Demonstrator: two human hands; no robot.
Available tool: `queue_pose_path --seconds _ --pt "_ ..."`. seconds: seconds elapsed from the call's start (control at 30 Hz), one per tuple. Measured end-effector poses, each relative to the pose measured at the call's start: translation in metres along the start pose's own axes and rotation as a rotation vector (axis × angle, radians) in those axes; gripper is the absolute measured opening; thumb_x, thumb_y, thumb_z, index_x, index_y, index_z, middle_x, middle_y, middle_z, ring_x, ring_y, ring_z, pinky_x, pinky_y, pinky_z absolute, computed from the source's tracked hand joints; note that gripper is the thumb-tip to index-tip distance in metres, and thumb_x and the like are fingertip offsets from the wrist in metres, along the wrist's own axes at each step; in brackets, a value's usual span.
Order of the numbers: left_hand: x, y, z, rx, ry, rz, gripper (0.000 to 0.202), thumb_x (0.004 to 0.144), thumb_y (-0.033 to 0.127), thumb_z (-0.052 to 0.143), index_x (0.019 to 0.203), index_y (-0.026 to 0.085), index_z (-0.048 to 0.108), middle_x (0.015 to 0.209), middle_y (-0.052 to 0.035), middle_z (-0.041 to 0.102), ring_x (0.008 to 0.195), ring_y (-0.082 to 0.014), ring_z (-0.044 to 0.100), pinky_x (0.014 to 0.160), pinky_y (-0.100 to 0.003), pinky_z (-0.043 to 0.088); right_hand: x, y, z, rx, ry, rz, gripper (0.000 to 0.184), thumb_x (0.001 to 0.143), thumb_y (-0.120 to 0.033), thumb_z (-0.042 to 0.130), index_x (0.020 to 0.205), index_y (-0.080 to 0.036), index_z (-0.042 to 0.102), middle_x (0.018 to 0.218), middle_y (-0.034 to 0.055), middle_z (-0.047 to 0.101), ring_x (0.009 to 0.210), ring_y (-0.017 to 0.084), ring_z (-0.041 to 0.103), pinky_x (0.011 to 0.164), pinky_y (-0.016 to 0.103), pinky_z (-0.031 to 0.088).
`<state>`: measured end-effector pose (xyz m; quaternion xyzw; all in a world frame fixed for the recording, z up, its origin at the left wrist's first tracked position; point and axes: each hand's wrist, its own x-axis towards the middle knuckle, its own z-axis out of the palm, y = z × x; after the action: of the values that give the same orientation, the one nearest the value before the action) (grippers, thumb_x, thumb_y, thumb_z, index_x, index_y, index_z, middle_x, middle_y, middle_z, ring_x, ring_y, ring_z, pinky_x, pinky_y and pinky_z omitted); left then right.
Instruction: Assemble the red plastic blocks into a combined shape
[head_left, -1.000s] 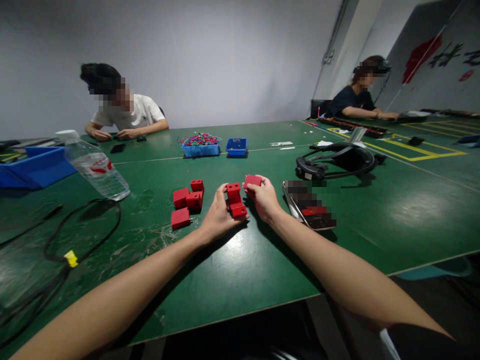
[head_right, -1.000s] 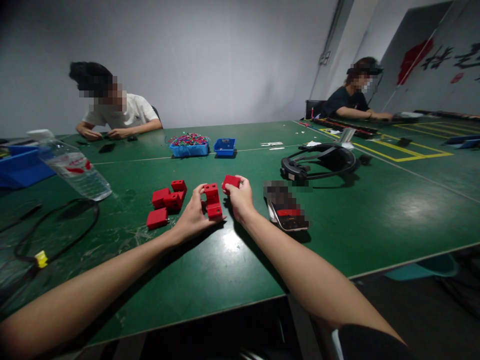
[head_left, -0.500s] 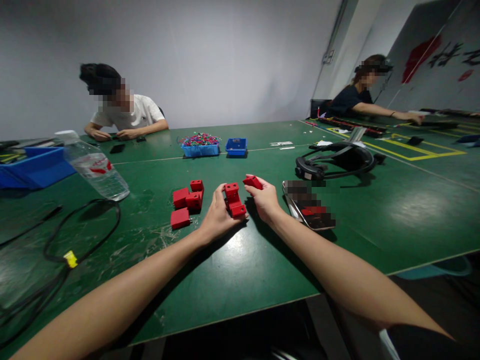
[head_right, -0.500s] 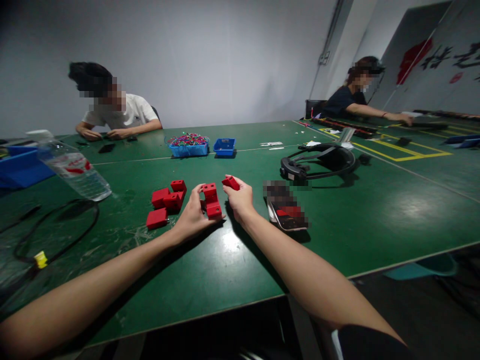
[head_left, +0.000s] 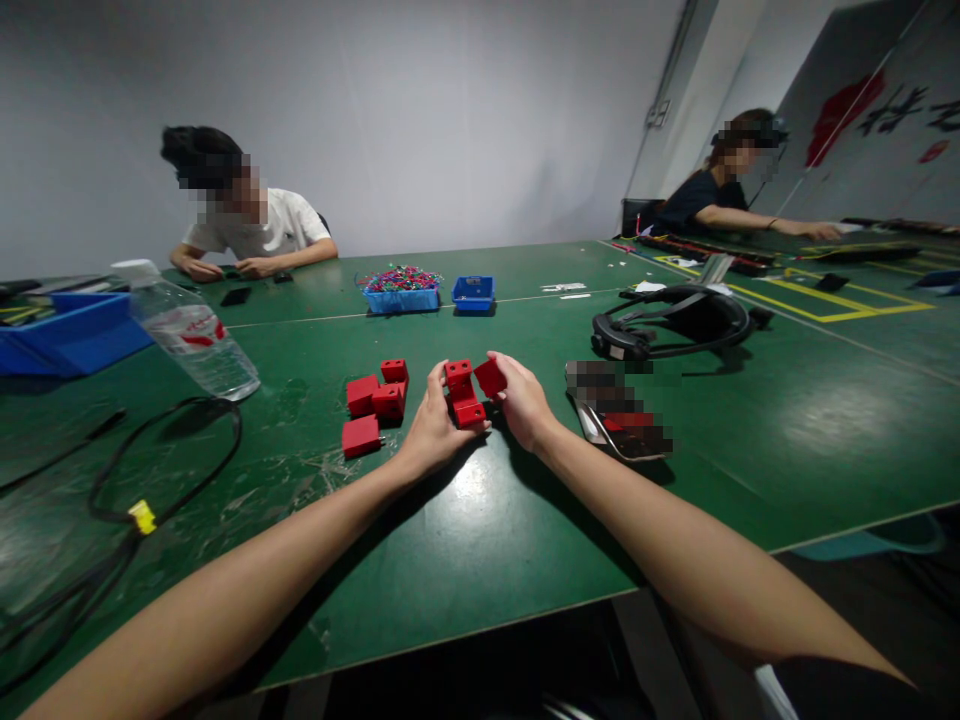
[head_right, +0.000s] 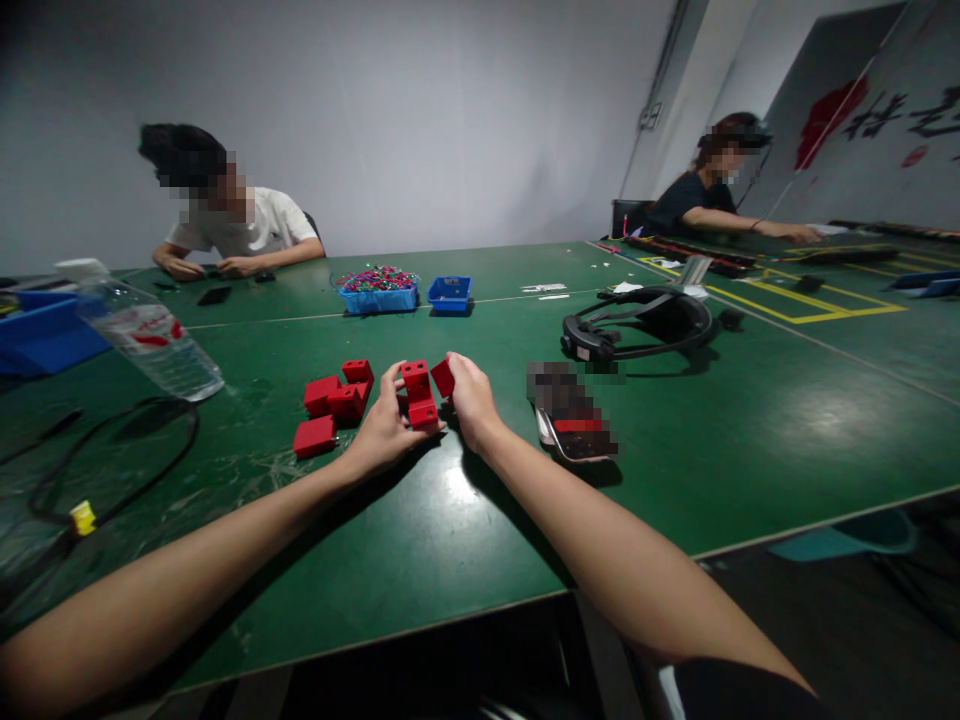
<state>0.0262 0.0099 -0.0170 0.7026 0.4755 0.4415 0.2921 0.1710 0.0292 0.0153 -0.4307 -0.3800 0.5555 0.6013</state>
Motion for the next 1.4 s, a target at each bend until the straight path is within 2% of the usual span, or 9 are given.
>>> queue_pose_path --seconds 0.2,0.37,0.53,0.7,0.9,1.17,1.4 --pt "0.001 0.004 -0.002 -0.025 -0.011 -0.074 0.108 0.067 0.023 0.080 0.150 0.022 0.011 0.127 -0.0162 0.060 0.109 -0.0276 0.067 0.095 -0.047 0.055 -0.006 -0.001 0.002 -0.047 -0.044 -0.050 0.042 0.071 -0.048 0.069 0.101 -0.020 0.061 0.088 0.0006 0.064 0.069 0.012 0.056 0.053 0.023 0.036" --pt "0.001 0.009 -0.003 -0.041 -0.007 -0.070 0.107 0.066 0.018 0.078 0.150 0.021 0.012 0.120 -0.0138 0.066 0.104 -0.0269 0.070 0.095 -0.047 0.054 -0.011 -0.003 0.003 -0.077 -0.062 -0.076 0.050 0.068 -0.047 0.073 0.107 -0.020 0.059 0.093 0.0033 0.065 0.074 0.014 0.061 0.054 0.023 0.040" --pt "0.001 0.011 -0.002 -0.017 -0.021 -0.064 0.106 0.067 0.014 0.075 0.151 0.020 0.010 0.114 -0.0121 0.067 0.097 -0.0249 0.071 0.094 -0.047 0.054 -0.012 -0.005 0.003 -0.012 -0.069 -0.070 0.046 0.067 -0.045 0.073 0.102 -0.020 0.059 0.092 0.0027 0.065 0.074 0.014 0.061 0.056 0.024 0.044" --pt "0.001 0.008 -0.002 0.000 -0.002 -0.051 0.105 0.068 0.014 0.075 0.150 0.021 0.010 0.110 -0.0095 0.068 0.095 -0.0235 0.071 0.092 -0.046 0.055 -0.013 -0.004 0.003 -0.011 -0.097 -0.090 0.043 0.069 -0.047 0.072 0.099 -0.020 0.060 0.089 0.0014 0.064 0.076 0.015 0.061 0.058 0.024 0.044" --pt "0.001 0.005 -0.001 -0.020 0.016 -0.060 0.105 0.066 0.015 0.077 0.148 0.022 0.012 0.113 -0.0104 0.067 0.103 -0.0254 0.069 0.093 -0.047 0.055 -0.015 -0.004 0.003 -0.017 -0.120 -0.129 0.039 0.071 -0.047 0.071 0.097 -0.020 0.062 0.091 0.0015 0.064 0.077 0.015 0.062 0.057 0.023 0.046" --pt "0.001 0.006 -0.002 -0.042 0.031 -0.066 0.106 0.065 0.021 0.080 0.147 0.021 0.014 0.117 -0.0138 0.065 0.100 -0.0270 0.071 0.093 -0.048 0.056 -0.014 -0.003 0.003 -0.112 -0.168 -0.121 0.038 0.073 -0.050 0.069 0.094 -0.019 0.073 0.103 0.0071 0.070 0.086 0.018 0.063 0.062 0.026 0.053" --pt "0.001 0.005 -0.001 -0.063 0.035 -0.068 0.103 0.065 0.021 0.080 0.145 0.021 0.016 0.117 -0.0129 0.066 0.101 -0.0269 0.071 0.093 -0.046 0.057 -0.015 -0.006 0.003 -0.140 -0.179 -0.134 0.040 0.072 -0.051 0.071 0.093 -0.017 0.070 0.100 0.0055 0.067 0.074 0.014 0.063 0.061 0.027 0.054"
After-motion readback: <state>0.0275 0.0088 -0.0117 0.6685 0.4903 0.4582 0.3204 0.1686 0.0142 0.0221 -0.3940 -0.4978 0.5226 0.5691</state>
